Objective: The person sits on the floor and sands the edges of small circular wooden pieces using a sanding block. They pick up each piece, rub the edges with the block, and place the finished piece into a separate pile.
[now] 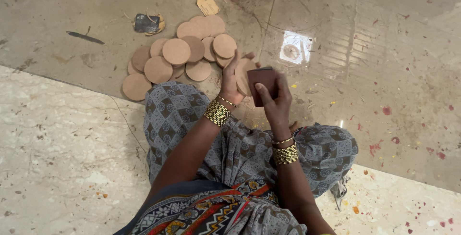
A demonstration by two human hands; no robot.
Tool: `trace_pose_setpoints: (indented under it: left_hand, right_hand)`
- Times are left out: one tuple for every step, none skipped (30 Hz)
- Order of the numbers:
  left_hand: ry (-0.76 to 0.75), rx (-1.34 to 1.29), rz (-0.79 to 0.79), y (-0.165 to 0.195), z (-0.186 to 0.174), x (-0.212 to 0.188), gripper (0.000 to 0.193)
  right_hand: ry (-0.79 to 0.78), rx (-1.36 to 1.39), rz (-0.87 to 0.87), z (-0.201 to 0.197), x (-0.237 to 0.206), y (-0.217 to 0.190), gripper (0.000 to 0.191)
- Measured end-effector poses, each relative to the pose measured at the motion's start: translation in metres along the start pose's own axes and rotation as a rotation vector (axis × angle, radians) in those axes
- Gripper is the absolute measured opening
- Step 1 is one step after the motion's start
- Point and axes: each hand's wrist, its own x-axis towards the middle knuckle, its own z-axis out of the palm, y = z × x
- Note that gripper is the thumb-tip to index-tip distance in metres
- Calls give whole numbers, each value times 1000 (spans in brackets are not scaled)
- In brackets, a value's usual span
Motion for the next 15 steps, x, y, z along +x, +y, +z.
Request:
trace_pose_setpoints:
  left_hand:
    - [55, 29, 26, -3, -2, 2, 63]
    - [109, 58, 50, -7, -4, 3, 61]
    - [163, 89, 72, -9, -6, 5, 59]
    - [190, 60, 57, -11, -8, 6, 64]
    - [216, 31, 43, -12, -9, 7, 68]
    - [242, 2, 32, -13, -9, 8, 72]
    - [261, 59, -14, -13, -9, 9, 78]
    - [281, 115, -62, -14, -10, 8, 84]
    - [299, 171, -112, -15, -10, 7, 89]
    - [323, 194, -111, -17, -10, 7, 85]
    - [350, 216, -110, -20, -10, 6, 81]
    - [376, 238, -107, -22, -12, 6, 78]
    - [309, 269, -162, -22, -17, 3, 72]
    - [241, 301, -214, -20, -23, 0, 66]
    - [172, 334, -268, -18, -30, -2, 61]
  right_hand:
    - [13, -3, -44, -2, 0, -6, 51]
    - [28, -6, -87, -4, -2, -12, 56]
    - [44, -10, -129, -6, -4, -18, 61]
    - [4, -128, -182, -7, -6, -22, 55]
    - [-37, -247, -235, -8, -8, -24, 50]
    - [-79, -364, -291, -9, -10, -23, 45]
    - [-77, -422, -332, -9, -12, -20, 45]
    - [-75, -480, -371, -9, -15, -14, 46]
    - [-73, -539, -410, -10, -17, -5, 48]
    - [-63, -539, -281, -8, -15, 7, 39]
    - [-56, -538, -151, -5, -9, 21, 31]
    - [-50, -537, -22, -4, -5, 36, 25]
    - [-35, -398, 32, -5, 1, 52, 26]
    - [-20, -258, 85, -7, 7, 66, 28]
    - [-4, -118, 139, -6, 12, 79, 30]
